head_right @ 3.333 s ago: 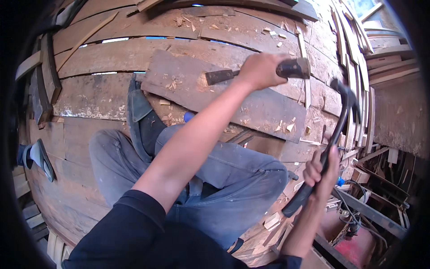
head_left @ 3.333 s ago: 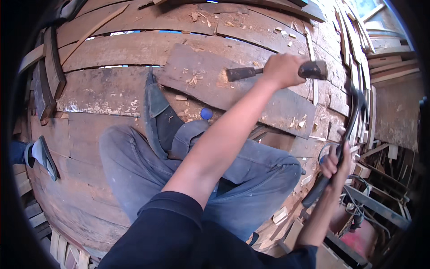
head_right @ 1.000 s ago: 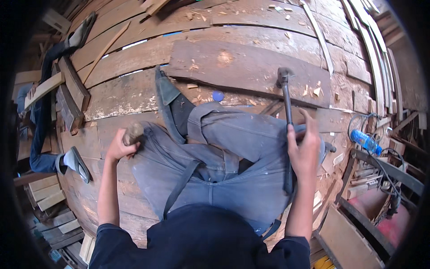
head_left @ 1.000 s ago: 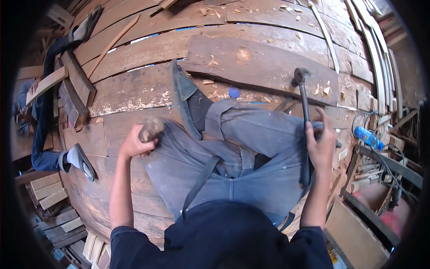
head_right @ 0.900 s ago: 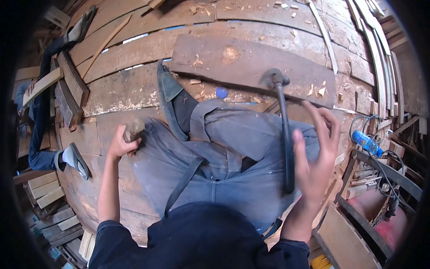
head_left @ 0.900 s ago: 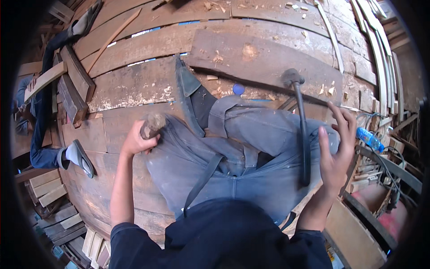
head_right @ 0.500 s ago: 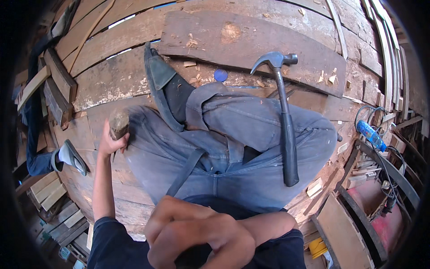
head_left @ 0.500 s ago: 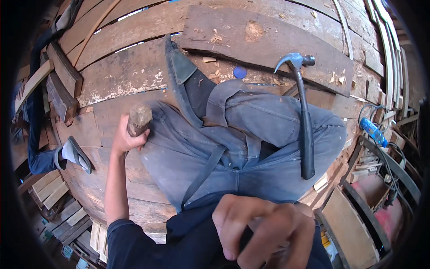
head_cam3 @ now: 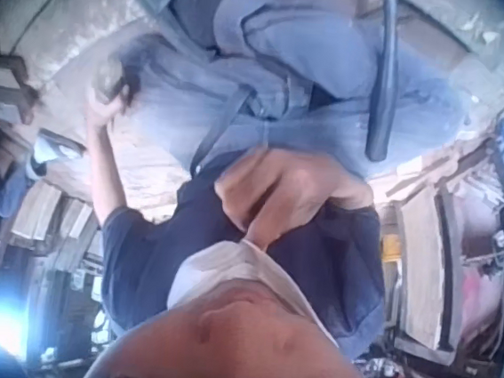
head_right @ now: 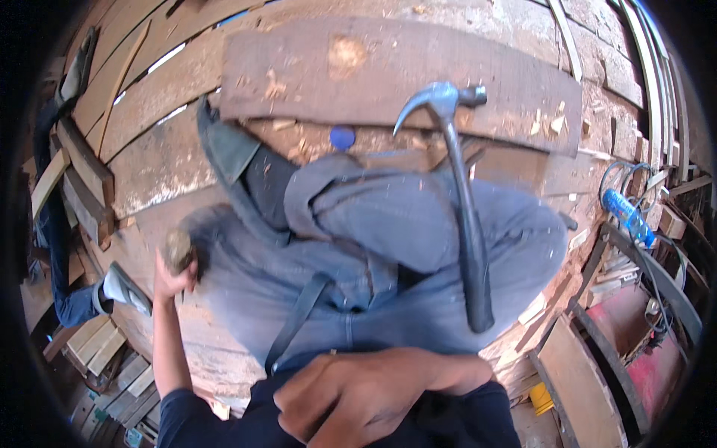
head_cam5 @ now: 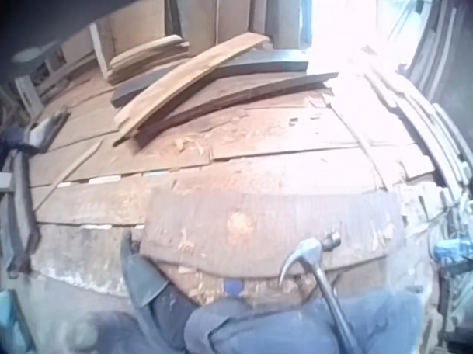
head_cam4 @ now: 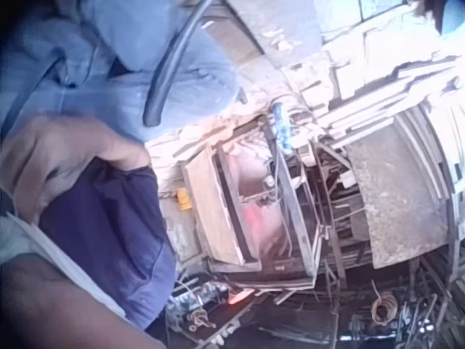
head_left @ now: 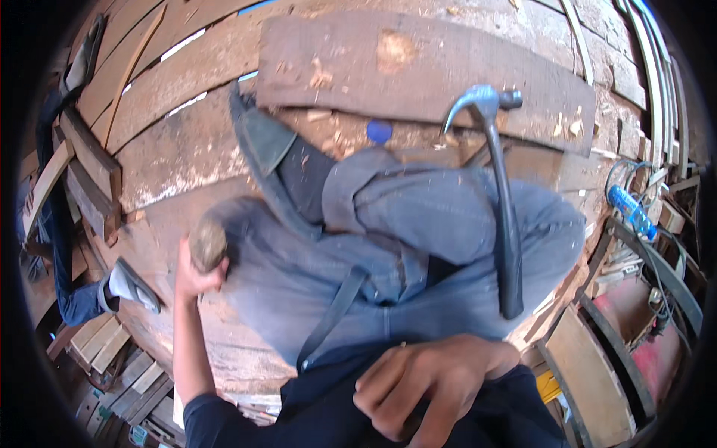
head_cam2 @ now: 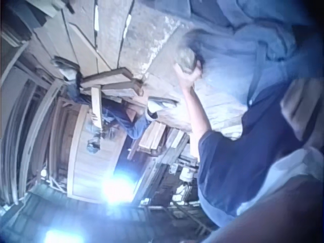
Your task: Chisel a groove or hole into a piece of wood using a hammer and chisel while sitting on the floor.
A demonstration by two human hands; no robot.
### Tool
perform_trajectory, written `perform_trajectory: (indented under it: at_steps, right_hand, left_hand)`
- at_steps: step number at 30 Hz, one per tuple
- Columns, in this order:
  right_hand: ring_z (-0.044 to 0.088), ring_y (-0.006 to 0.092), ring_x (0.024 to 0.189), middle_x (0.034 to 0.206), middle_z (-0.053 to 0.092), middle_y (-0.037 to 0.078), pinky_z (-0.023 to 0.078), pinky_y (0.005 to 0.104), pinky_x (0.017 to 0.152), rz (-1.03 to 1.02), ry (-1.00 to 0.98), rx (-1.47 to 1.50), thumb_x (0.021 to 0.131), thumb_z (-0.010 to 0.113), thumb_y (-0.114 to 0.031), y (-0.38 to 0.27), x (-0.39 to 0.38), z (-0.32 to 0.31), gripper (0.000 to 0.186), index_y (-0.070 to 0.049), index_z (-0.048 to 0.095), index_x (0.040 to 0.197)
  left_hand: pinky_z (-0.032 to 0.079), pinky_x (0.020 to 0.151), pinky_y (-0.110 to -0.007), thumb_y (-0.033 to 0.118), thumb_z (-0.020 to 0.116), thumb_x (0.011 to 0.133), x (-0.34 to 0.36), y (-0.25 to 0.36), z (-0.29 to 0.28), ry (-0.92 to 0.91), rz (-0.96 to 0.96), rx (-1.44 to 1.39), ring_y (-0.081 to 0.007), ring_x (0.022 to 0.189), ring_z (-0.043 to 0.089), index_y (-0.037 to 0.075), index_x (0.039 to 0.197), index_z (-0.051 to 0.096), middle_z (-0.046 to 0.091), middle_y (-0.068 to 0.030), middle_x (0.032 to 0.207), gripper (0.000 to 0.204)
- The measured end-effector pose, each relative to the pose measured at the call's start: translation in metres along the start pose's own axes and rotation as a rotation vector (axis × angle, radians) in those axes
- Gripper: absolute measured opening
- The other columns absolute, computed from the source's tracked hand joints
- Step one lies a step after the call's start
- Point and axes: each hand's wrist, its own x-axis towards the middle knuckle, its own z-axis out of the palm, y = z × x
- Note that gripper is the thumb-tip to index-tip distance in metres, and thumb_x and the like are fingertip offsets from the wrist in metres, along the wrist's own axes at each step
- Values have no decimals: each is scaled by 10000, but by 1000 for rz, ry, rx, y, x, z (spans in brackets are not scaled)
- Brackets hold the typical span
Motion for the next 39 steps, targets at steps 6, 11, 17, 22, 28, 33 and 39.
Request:
perform_trajectory:
  at_steps: [6, 11, 17, 22, 28, 33, 39]
  right_hand:
    - [490, 194, 550, 667, 517, 67, 388, 338, 533, 262, -65, 40, 926, 593, -121, -20, 8, -52, 175, 10, 687, 858]
    - [474, 160, 579, 682, 492, 41, 383, 323, 557, 798, 272, -166, 891, 647, -181, 1, -13, -74, 191, -27, 672, 1002]
    - [478, 160, 583, 686, 495, 40, 384, 318, 561, 939, 293, -271, 893, 640, -178, 11, -19, -100, 199, -37, 667, 1030]
    - [482, 160, 586, 689, 498, 39, 385, 313, 564, 928, 228, -431, 895, 633, -175, 11, -18, -85, 208, -44, 662, 1054]
    - [585, 296, 870, 951, 582, 127, 491, 358, 735, 601, 93, -1510, 824, 671, -122, -2, 14, -72, 311, -49, 604, 1119]
    - [497, 411, 1132, 1238, 497, 253, 419, 465, 933, 344, 246, -2113, 842, 647, -198, -17, 80, -97, 515, 29, 493, 1278]
    - [295, 407, 1360, 1437, 343, 267, 267, 530, 1095, 470, -59, -2517, 902, 569, -358, 46, 77, -138, 622, 20, 417, 1371]
  left_hand:
    - [452, 563, -331, 222, 747, 498, 26, -9, 6, -192, 285, 270, -232, 522, 553, 96, 714, 574, 555, -31, 595, 304]
    - [429, 511, -319, 233, 749, 447, 25, 34, -9, -196, 156, 307, -245, 472, 529, 127, 581, 533, 549, -24, 558, 275]
    - [416, 474, -318, 291, 806, 419, 36, 39, -9, -347, -21, 103, -245, 469, 543, 121, 583, 522, 546, -39, 543, 370]
    - [465, 552, -301, 355, 862, 436, 25, 24, -16, -296, 104, 262, -245, 563, 612, 101, 687, 598, 601, -53, 633, 444]
    - [481, 555, -286, 182, 772, 527, 28, 26, -6, -262, 194, 72, -133, 580, 621, 61, 754, 626, 614, -37, 646, 296]
    - [442, 420, -240, 41, 681, 673, 10, 45, 0, -262, -5, -200, -87, 461, 552, 17, 820, 593, 599, -14, 634, 173]
    - [400, 383, -254, 57, 676, 749, 2, 49, 9, -203, 65, -293, -101, 402, 514, 25, 788, 548, 545, -15, 567, 138]
